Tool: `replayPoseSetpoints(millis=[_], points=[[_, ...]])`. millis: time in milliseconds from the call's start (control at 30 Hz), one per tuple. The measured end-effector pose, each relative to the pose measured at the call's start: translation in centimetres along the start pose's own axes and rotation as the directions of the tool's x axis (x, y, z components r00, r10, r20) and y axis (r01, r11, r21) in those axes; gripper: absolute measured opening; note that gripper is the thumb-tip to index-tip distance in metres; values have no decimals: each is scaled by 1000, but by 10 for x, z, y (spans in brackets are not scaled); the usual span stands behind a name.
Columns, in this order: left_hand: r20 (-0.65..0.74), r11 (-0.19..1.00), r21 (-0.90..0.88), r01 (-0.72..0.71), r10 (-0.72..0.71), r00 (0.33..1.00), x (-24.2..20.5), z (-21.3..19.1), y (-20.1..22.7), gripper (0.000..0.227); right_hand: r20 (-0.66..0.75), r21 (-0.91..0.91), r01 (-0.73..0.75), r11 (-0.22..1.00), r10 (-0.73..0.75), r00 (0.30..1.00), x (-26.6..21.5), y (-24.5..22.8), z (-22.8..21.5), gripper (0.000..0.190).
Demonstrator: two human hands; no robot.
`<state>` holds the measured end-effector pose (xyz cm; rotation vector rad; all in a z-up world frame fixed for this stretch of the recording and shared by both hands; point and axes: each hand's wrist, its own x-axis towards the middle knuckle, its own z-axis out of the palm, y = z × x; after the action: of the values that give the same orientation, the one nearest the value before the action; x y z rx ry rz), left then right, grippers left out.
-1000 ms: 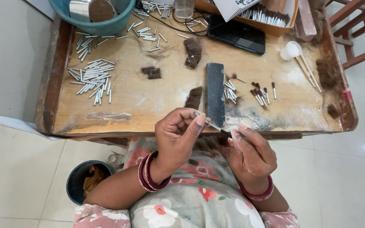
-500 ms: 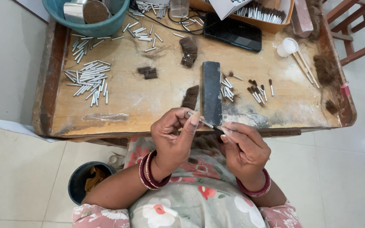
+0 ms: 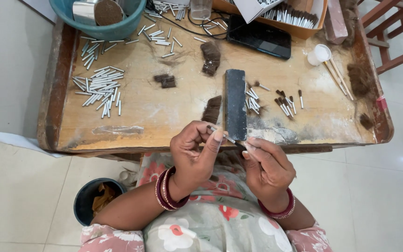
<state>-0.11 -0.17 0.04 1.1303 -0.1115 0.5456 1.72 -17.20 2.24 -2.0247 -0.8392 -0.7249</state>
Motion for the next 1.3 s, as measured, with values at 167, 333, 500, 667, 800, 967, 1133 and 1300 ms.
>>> replayPoseSetpoints(millis=[167,333,500,667,800,967,1133,1300], points=[[-12,999,32,-12,12,1000,-3,-3,-2,11,45,58,-80,995,77,996,5,0,-3,10],[-88,998,-8,-63,63,994,-4,-4,8,10,94,106,-164,981,155,983,-2,6,-16,16],[329,960,138,-244,188,925,-5,12,27,13,68,363,-104,926,85,994,-12,18,-11,24],[283,973,171,-158,105,953,-9,11,27,14,70,372,-128,919,110,991,-14,22,-12,21],[259,979,166,-119,73,963,-7,11,29,14,73,386,-123,914,102,992,-18,24,-9,22],[210,993,109,-45,21,977,-17,14,21,18,61,405,-106,908,89,994,-21,22,-10,23],[178,991,-100,92,-73,981,-24,19,13,18,40,449,-97,888,89,995,-26,22,-9,23],[326,975,-199,102,-33,945,-21,16,6,12,-75,196,49,979,-35,997,-22,25,-4,21]])
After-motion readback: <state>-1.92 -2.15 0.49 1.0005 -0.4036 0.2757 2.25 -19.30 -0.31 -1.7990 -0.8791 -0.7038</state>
